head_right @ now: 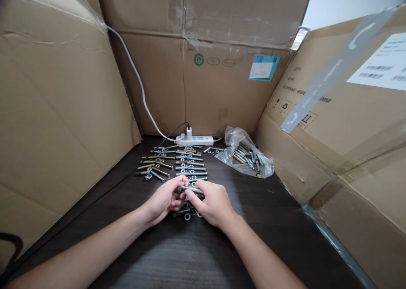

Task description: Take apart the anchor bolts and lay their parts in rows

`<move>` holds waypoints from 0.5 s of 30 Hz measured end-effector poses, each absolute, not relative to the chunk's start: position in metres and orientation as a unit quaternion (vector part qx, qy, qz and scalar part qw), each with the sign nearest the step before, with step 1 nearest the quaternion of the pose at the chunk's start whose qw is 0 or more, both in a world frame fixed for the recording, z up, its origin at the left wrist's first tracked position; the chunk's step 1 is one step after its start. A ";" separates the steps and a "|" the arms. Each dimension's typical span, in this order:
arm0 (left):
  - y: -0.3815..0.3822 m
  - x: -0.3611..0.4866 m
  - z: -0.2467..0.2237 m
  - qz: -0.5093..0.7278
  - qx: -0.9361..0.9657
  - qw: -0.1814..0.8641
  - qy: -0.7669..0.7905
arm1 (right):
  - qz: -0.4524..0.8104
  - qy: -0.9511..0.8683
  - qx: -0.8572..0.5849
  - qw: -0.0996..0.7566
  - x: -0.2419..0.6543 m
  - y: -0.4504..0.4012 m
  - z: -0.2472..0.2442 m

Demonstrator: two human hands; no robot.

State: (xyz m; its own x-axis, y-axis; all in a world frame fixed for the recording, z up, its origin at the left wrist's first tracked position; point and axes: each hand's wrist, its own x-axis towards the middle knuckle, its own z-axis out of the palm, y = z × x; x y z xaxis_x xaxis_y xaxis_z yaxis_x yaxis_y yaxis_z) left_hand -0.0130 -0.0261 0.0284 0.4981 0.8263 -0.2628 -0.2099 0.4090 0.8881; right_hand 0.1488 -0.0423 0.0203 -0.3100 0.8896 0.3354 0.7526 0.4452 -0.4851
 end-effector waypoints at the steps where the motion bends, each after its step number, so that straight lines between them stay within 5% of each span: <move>1: -0.026 -0.013 0.029 0.344 0.418 0.761 0.358 | 0.121 -0.799 -0.513 0.289 0.149 -0.042 0.020; 15: -0.024 -0.016 0.026 0.350 0.406 0.791 0.297 | 0.125 -0.819 -0.492 0.268 0.152 -0.044 0.025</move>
State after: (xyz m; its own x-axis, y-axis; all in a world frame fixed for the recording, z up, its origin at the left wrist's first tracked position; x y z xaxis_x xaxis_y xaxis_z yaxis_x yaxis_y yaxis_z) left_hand -0.0163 -0.0245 0.0265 0.5795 0.7936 -0.1853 -0.3123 0.4263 0.8490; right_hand 0.1522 -0.0440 0.0245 -0.3714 0.8729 0.3165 0.7387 0.4843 -0.4688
